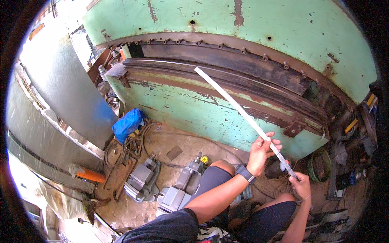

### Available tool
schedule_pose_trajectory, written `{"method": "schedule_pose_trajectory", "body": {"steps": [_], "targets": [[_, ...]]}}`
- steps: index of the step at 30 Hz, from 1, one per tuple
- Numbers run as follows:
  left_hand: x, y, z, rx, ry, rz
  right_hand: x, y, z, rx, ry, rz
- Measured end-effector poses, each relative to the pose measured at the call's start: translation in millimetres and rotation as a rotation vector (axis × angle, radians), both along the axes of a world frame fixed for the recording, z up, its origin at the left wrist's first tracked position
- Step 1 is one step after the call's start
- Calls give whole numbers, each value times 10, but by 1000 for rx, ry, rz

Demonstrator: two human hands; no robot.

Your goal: The person measures a large green industrial machine using a metal ruler. They repeatedly place the ruler against the machine's surface, adjust its position, and appear to mark or note measurements.

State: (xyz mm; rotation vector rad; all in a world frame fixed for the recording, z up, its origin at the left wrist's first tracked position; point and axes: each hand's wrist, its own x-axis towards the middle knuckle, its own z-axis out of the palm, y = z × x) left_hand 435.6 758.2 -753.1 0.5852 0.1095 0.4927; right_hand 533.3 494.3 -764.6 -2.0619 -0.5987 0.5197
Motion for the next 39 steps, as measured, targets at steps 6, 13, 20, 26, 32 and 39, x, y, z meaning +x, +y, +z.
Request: {"method": "schedule_pose_trajectory", "body": {"steps": [6,13,20,26,32,39], "targets": [[31,-39,-36,-7,62,-14,28,-17,-354,37,-265,-62],[55,-59,-29,-25,128,1,-93,36,-289,109,-334,-90],[92,-112,-44,-26,121,6,-66,-9,-335,128,-407,-61],[82,-139,-32,-79,121,47,-103,0,-261,87,-411,-67],[86,-124,-47,-78,125,59,-163,42,-182,79,-403,-83],[61,-78,14,-57,140,125,-147,90,-152,42,-581,-68]]}}
